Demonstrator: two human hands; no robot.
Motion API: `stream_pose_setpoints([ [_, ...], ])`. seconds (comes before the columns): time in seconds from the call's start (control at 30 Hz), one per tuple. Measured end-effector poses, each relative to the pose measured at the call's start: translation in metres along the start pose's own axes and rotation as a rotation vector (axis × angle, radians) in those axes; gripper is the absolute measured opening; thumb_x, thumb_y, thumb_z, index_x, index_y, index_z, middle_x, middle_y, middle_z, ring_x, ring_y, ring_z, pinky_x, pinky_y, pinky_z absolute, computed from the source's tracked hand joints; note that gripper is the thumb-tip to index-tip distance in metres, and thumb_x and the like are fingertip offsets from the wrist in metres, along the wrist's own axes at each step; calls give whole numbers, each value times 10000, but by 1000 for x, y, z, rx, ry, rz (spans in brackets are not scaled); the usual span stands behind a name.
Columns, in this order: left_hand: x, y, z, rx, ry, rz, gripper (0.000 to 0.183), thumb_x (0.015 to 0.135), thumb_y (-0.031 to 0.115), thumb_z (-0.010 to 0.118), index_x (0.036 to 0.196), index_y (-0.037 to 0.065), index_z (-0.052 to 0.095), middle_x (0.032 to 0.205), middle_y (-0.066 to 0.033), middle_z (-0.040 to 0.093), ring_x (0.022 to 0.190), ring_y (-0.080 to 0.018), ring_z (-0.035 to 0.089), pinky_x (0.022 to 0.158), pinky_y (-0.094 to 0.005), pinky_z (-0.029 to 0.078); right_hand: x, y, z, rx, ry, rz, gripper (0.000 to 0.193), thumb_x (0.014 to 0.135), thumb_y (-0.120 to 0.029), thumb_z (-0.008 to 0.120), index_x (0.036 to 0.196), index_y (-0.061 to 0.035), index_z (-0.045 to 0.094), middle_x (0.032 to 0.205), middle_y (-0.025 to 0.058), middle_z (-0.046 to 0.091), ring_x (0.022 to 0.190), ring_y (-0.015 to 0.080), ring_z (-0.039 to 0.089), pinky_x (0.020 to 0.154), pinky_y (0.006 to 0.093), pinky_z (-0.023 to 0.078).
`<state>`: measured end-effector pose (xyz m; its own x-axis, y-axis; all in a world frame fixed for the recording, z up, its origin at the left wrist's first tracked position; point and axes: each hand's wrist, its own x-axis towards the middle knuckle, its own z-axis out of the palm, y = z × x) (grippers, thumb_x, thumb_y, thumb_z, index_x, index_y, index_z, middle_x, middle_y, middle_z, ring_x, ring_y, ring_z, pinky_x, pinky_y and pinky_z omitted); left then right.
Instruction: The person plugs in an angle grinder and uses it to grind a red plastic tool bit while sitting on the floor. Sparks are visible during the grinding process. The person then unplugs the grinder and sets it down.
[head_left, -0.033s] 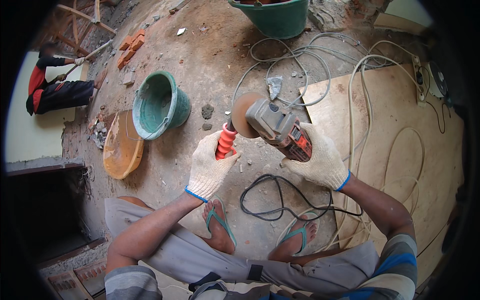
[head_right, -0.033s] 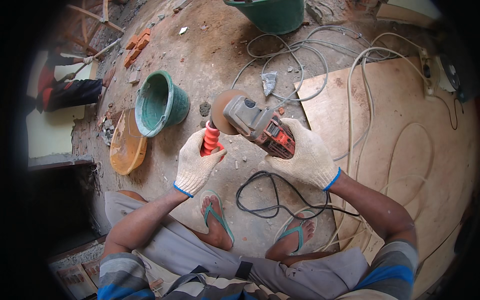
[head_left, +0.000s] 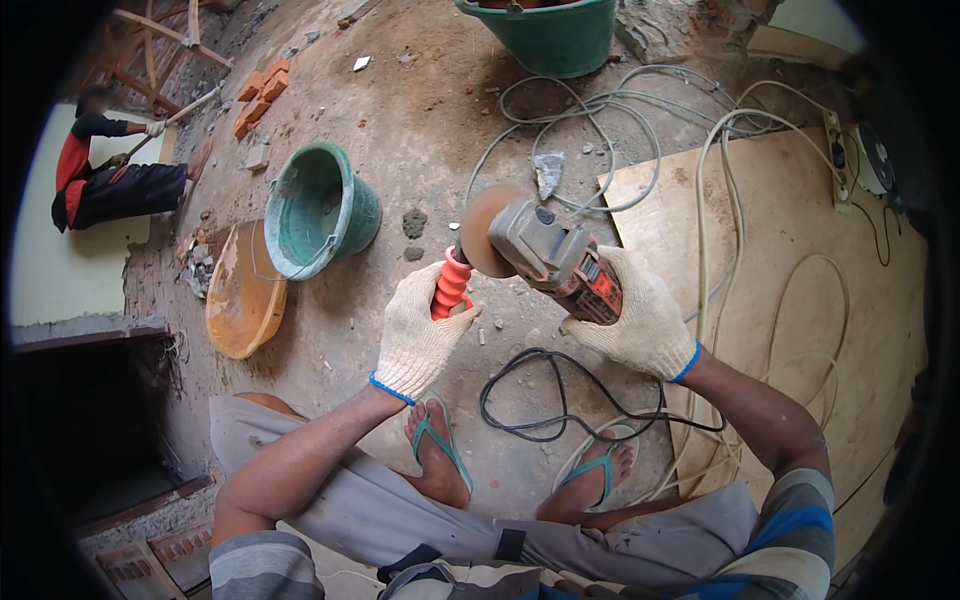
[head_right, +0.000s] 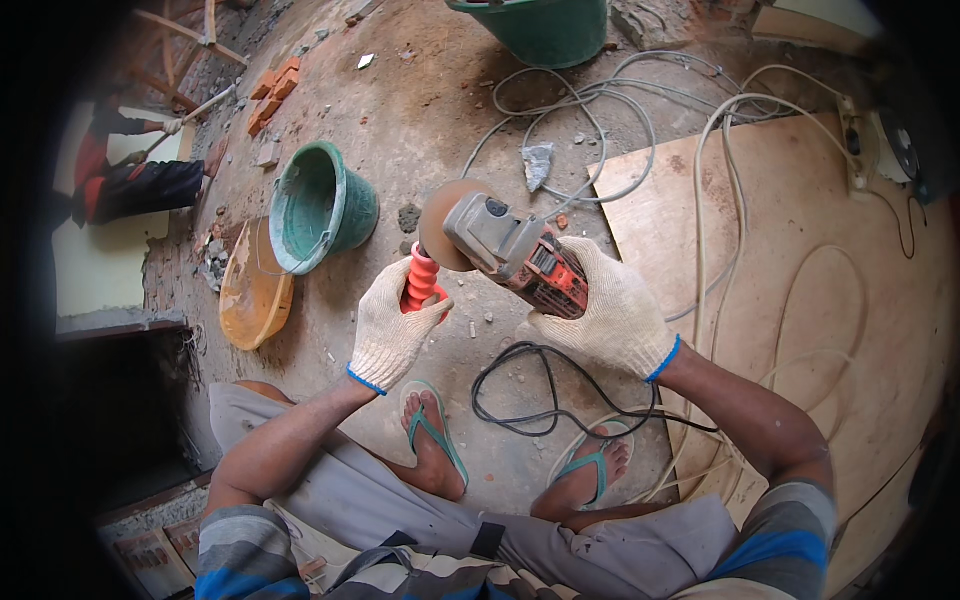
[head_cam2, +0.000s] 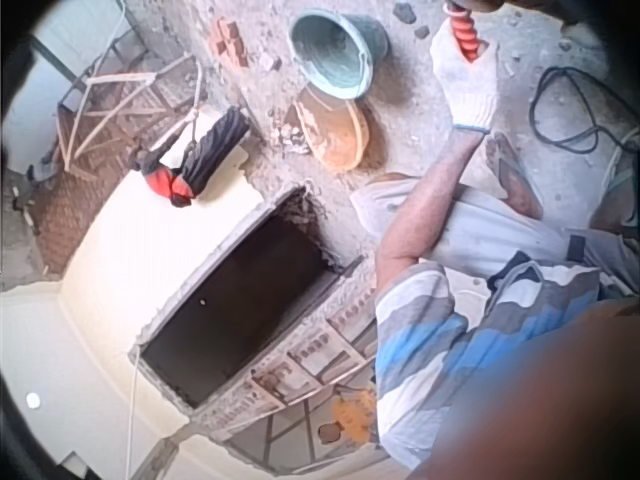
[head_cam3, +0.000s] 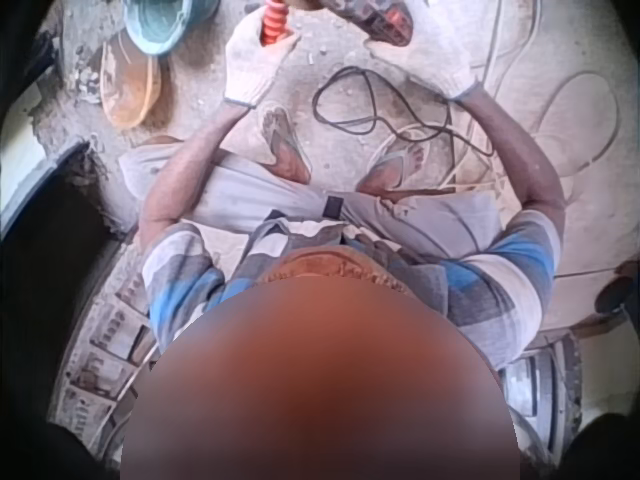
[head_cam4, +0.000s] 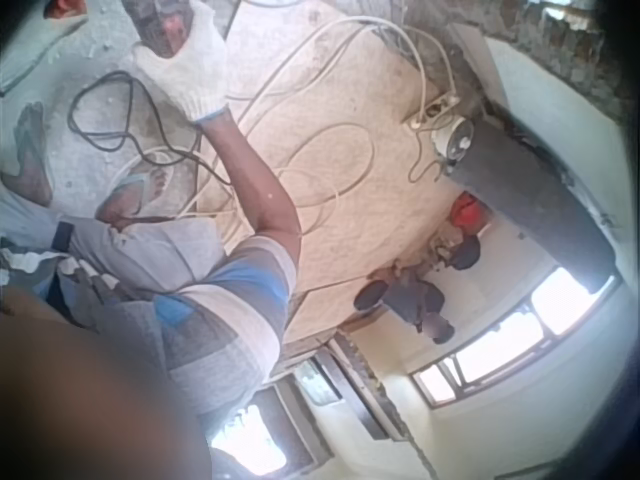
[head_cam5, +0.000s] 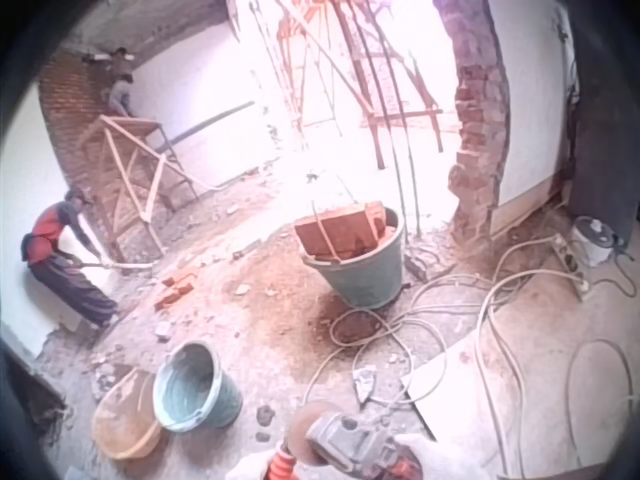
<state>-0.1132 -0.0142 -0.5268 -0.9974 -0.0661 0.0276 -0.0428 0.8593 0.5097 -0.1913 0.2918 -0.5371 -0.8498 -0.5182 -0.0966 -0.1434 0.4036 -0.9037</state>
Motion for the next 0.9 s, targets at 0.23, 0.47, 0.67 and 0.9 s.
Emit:
stream_pose_setpoints([
  [0.23, 0, 5, -3, -139, -29, -90, 576, 846, 185, 911, 1328, 1, 655, 1160, -156, 729, 1043, -243, 731, 953, -379, 577, 2, 8, 5, 18, 58, -37, 899, 777, -392, 972, 1456, -6, 525, 1252, 208, 720, 1138, 327, 733, 997, 432, 570],
  [0.47, 6, 13, -11, -198, -76, -124, 551, 882, 210, 889, 1330, 9, 640, 1139, -139, 731, 1041, -214, 721, 972, -369, 565, -2, 13, 1, -14, 75, -10, 888, 773, -375, 969, 1449, -7, 527, 1213, 214, 732, 1121, 329, 740, 983, 430, 575],
  [0.67, 8, 22, -13, -253, -134, -165, 546, 881, 234, 889, 1316, 12, 645, 1145, -133, 740, 1049, -212, 724, 970, -368, 564, 0, 8, 0, -33, 57, -86, 928, 767, -362, 972, 1488, 1, 512, 1249, 218, 720, 1138, 328, 739, 994, 429, 575],
  [0.9, 5, 20, -13, -274, -141, -166, 538, 884, 224, 886, 1322, 17, 653, 1155, -143, 745, 1044, -216, 732, 962, -370, 570, 3, 6, 0, -37, 31, -74, 931, 762, -341, 970, 1490, 11, 508, 1265, 221, 718, 1154, 336, 735, 1008, 433, 572],
])
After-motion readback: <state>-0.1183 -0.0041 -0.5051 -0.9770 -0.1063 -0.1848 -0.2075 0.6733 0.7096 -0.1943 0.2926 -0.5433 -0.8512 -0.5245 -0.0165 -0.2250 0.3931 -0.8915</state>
